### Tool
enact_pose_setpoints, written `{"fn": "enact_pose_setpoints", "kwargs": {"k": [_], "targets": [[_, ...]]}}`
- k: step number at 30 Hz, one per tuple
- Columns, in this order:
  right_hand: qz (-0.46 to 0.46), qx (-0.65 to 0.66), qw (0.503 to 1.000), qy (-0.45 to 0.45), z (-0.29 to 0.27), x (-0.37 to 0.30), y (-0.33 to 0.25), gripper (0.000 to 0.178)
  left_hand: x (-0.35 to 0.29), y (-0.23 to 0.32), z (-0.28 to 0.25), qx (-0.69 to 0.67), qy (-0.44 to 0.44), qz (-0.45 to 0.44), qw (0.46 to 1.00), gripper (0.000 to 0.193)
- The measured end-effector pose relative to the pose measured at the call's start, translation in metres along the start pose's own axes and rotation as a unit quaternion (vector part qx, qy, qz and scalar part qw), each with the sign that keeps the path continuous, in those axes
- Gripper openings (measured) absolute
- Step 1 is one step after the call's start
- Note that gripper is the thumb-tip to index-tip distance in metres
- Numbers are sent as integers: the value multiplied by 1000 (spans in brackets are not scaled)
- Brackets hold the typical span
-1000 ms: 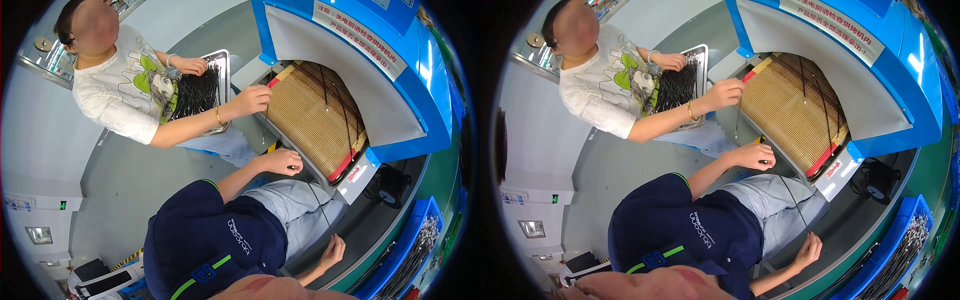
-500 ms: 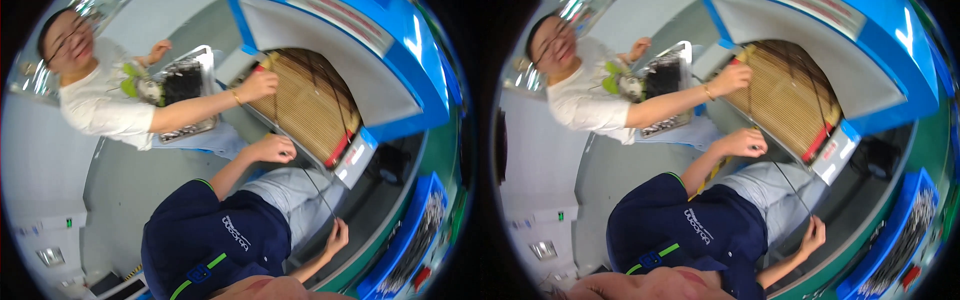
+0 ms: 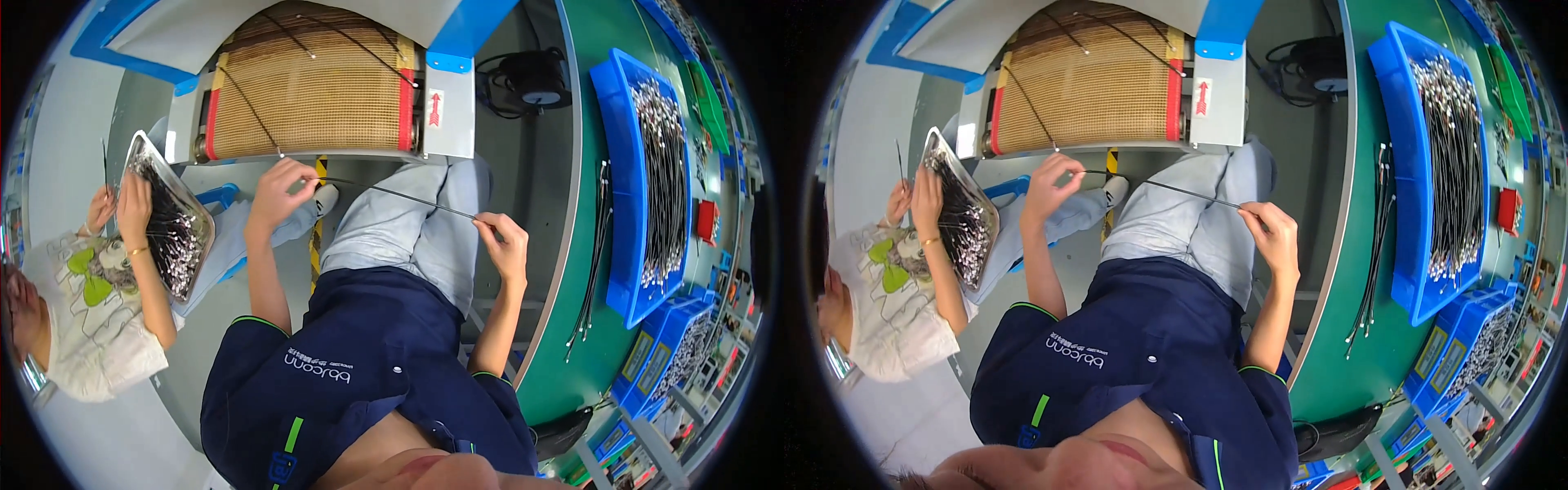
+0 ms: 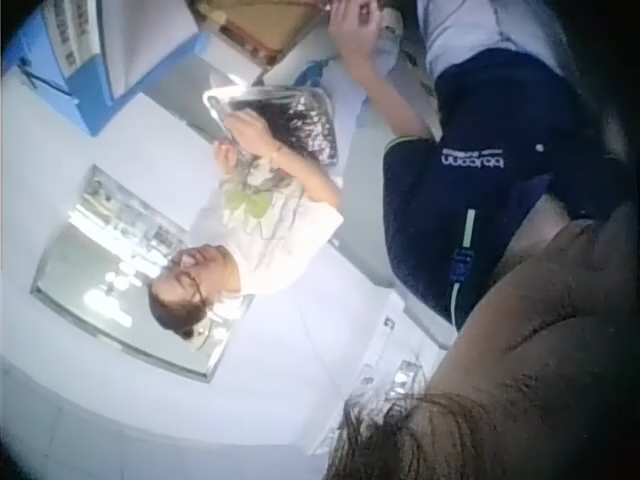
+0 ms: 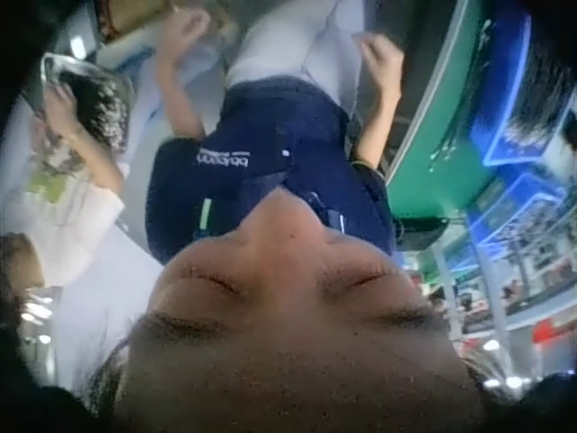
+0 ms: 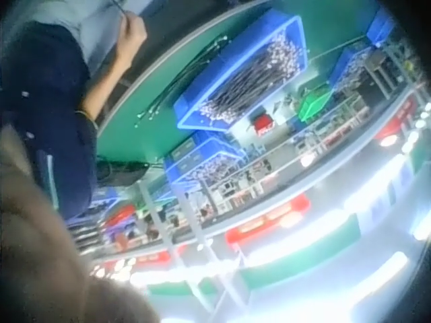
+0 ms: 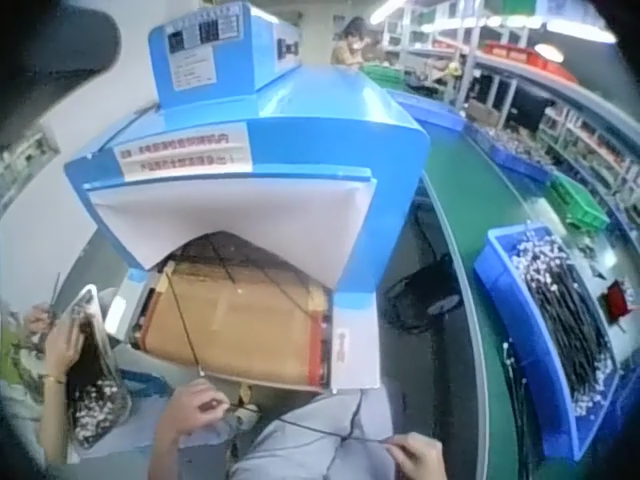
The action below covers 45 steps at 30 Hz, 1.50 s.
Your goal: The person assembles and organizes wire harnesses by hand at a production line station, taking components from trays and placing them into storage bins.
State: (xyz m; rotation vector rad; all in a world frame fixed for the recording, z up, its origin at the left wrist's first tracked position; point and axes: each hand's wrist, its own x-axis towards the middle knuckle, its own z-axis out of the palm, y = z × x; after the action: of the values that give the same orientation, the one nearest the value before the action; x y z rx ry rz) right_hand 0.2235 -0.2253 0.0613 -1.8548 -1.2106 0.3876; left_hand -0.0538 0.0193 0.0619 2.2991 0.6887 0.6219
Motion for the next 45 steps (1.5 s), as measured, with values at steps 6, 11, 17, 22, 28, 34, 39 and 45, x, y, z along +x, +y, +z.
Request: {"fn": "enact_pose_setpoints", "kwargs": {"k": [6, 11, 17, 22, 28, 34, 39, 45], "targets": [[14, 26, 999, -30, 1, 2, 0, 7, 0, -2, -4, 6, 3, -10, 1000, 11], [-10, 10, 1000, -20, 2, 4, 1, 6, 1, -1, -4, 7, 15, -8, 1000, 12], [-6, 9, 999, -32, 3, 9, 0, 6, 2, -4, -5, 11, 21, -5, 1000, 12], [28, 23, 996, -83, 7, 12, -9, 8, 3, -8, -8, 21, 20, -14, 999, 12], [-10, 22, 997, -78, 28, 23, -10, 7, 27, -39, -18, 68, -6, -11, 998, 10], [-20, 1, 998, -60, 88, 50, -19, 8, 92, -91, -37, 68, -24, -3, 997, 14], [78, 72, 994, -6, 140, 71, -30, 13, 132, -135, -44, 107, -21, 19, 994, 16], [58, 34, 995, -74, 138, 70, -34, 31, 147, -176, -40, 132, -40, 9, 990, 15]]}}
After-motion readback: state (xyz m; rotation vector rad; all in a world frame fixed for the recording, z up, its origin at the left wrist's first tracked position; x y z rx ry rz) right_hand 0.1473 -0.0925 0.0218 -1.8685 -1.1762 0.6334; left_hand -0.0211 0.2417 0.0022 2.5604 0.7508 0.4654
